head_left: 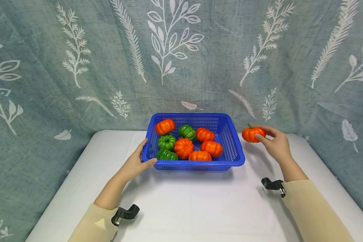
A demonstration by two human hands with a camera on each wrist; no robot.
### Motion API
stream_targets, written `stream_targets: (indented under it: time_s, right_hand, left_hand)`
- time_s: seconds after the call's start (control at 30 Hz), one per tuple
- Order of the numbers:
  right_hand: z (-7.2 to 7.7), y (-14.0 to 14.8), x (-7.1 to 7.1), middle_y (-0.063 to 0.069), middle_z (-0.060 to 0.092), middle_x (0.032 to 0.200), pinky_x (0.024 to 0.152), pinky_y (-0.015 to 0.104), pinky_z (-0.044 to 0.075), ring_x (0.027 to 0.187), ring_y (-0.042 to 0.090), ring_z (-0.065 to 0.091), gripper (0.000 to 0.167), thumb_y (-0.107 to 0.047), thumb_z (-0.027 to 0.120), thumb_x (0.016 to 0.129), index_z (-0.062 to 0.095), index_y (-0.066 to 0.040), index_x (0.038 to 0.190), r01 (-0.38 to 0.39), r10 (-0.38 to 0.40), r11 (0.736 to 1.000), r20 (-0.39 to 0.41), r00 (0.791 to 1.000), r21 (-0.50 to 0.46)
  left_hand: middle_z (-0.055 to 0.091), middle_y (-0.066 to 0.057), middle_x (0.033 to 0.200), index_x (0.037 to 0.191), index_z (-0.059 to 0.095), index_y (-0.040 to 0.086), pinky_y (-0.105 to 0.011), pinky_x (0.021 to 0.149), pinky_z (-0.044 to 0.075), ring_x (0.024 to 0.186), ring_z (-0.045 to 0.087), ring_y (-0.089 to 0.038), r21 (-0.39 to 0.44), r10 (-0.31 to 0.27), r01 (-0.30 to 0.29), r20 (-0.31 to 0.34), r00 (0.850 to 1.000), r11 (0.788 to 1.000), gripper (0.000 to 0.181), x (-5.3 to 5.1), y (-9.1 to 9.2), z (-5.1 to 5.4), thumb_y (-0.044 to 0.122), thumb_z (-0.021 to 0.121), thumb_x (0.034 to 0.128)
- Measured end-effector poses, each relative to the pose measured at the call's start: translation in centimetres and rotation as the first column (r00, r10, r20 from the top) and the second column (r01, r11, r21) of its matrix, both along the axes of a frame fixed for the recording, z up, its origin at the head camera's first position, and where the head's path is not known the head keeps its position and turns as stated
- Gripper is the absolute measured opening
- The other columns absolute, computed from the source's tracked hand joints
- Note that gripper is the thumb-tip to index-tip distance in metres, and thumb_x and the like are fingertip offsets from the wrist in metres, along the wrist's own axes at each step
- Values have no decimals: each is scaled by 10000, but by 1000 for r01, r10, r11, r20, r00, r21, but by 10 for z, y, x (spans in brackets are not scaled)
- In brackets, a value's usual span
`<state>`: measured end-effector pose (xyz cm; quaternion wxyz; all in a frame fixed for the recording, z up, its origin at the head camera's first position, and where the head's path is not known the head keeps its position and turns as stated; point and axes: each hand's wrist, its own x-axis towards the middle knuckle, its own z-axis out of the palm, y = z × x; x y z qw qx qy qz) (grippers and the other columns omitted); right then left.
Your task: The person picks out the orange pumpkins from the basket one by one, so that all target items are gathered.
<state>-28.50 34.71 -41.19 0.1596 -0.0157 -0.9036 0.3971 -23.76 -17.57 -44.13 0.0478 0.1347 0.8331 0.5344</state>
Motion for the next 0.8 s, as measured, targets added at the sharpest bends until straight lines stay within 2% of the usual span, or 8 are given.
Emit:
stream_targets:
  time_s: [0.23,0.63,0.8]
  right_hand:
    - [-14,10,-17,309,557,1343,956,580,483,1256,475,503,600,-404,647,973,554,23,1384,4,-6,999,40,999,44]
    - [-23,18,-27,321,552,1343,1048,622,359,1267,486,481,557,-348,647,984,552,40,1372,50,-52,997,47,998,54]
    - [-27,18,-30,331,549,1335,1044,620,365,1252,496,493,538,-300,660,980,547,56,1367,49,-51,997,38,998,55]
  left_hand:
    - [240,-253,1604,1624,60,138,-490,1086,415,1402,387,-420,35,-11,10,8,1000,999,944,0,0,2,235,709,944]
    - [255,-249,1600,1625,72,153,-478,1072,434,1389,412,-411,47,-13,13,17,1000,999,942,-4,0,-1,226,717,942]
    - [253,-259,1598,1624,74,145,-476,1070,436,1386,415,-417,40,-10,9,15,1000,999,932,-4,-1,0,212,710,947]
